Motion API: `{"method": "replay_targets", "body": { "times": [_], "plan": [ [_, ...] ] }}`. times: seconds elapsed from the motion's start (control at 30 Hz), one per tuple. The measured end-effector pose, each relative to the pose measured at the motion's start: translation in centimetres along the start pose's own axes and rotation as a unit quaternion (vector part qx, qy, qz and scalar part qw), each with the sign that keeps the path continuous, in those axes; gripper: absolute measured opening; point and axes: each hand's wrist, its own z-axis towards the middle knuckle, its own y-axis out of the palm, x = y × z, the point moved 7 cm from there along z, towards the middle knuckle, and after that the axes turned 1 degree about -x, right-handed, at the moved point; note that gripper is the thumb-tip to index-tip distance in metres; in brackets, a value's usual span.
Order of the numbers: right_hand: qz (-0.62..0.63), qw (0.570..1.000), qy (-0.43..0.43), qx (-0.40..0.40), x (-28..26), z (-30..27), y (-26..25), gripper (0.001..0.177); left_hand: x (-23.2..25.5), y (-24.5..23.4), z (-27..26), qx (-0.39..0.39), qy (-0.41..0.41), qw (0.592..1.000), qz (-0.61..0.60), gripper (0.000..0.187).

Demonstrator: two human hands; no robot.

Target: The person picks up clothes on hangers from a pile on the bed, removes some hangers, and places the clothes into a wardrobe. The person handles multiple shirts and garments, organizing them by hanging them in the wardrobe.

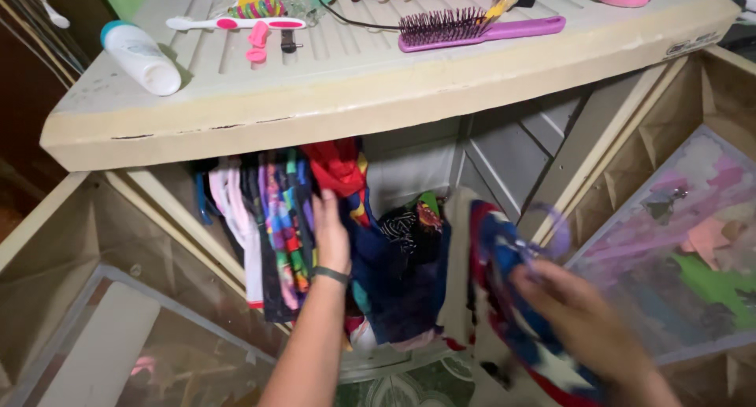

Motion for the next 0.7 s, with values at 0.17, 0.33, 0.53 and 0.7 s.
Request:
{"method": "replay_targets", "body": {
  "times": [0.17,0.33,0.53,0.7],
  "plan": [
    [-0.078,0.997,0.021,0.011,-0.2,8.1,6.8,0.035,0.4,-0.8,0.0,0.0,0.018,0.999,0.028,0.079],
    [-0.102,0.989,-0.106,-0.016,-1.1,15.0,11.5,0.031,1.6,0.6,-2.3,-0.079,0.125,0.975,0.165,0.072],
    [0.011,0.993,-0.118,-0.002,1.1,19.9,15.1,0.025,1.1,0.2,-5.2,-0.132,0.066,0.966,0.212,0.066],
    [-0.077,0.977,-0.199,0.021,0.8,21.8,16.4,0.025,-0.1,-0.9,-5.8,-0.113,0.092,0.97,0.194,0.06]
  ]
}}
